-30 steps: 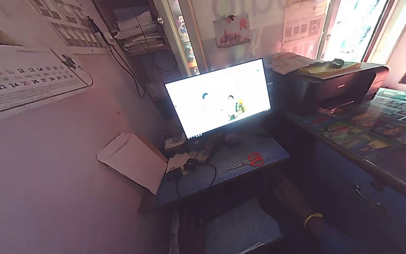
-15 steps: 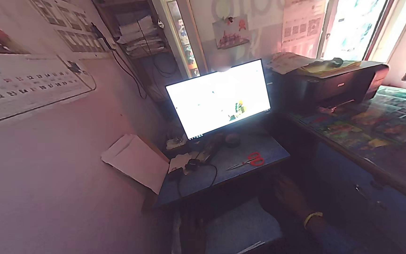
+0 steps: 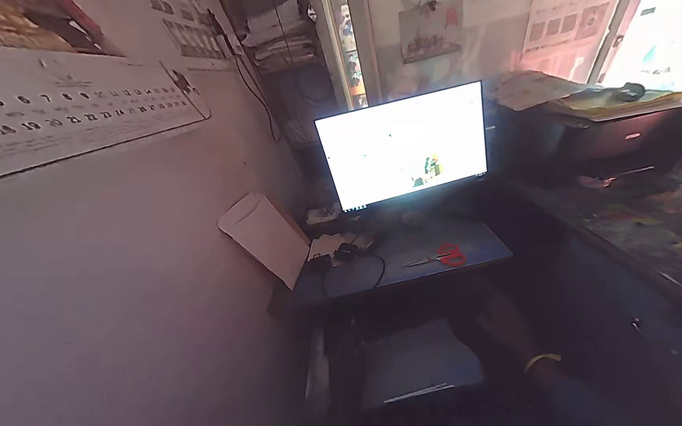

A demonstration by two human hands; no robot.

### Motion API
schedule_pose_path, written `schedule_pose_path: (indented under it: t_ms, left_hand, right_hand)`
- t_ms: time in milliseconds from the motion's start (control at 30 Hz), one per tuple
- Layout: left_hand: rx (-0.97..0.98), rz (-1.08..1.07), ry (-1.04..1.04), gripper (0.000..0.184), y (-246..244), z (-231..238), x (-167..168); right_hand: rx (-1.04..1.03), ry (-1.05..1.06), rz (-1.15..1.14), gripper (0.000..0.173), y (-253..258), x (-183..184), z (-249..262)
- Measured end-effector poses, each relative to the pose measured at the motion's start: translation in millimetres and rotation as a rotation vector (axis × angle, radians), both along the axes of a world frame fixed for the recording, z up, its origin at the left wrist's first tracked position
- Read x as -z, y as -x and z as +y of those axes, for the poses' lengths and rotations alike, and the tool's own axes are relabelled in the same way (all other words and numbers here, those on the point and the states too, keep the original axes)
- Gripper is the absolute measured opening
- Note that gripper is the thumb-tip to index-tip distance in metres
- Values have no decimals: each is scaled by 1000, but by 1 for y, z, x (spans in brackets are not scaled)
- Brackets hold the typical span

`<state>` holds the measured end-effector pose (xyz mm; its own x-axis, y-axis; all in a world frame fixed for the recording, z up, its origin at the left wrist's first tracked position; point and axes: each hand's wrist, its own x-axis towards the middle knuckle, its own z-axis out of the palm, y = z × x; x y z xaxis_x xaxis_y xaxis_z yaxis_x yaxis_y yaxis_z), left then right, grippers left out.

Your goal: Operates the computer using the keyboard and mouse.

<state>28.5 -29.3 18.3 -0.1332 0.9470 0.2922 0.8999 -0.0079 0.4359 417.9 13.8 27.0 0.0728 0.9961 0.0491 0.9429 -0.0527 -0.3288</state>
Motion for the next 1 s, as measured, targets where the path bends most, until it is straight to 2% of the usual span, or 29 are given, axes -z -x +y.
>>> schedule_pose_path:
  t_ms: [100, 300, 567, 667, 833, 1000]
  left_hand:
    - [-98, -61, -117, 57, 16, 11, 32]
    - [-79, -211, -216, 55, 20, 17, 36]
    - [-21, -119, -240, 54, 21, 20, 46]
    - [-28, -37, -186, 50, 20, 24, 45]
    - [-48, 176, 7, 58, 12, 24, 37]
    - [-19, 207, 0, 58, 13, 22, 44]
  right_hand:
    - [-25, -58, -50, 51, -4, 8, 0]
    - [-39, -104, -56, 50, -6, 9, 3]
    - [-48, -131, -56, 49, -7, 14, 2]
    - [-48, -122, -61, 49, -8, 12, 3]
    - [-65, -155, -67, 50, -10, 16, 7]
    - [-73, -164, -60, 49, -10, 19, 4]
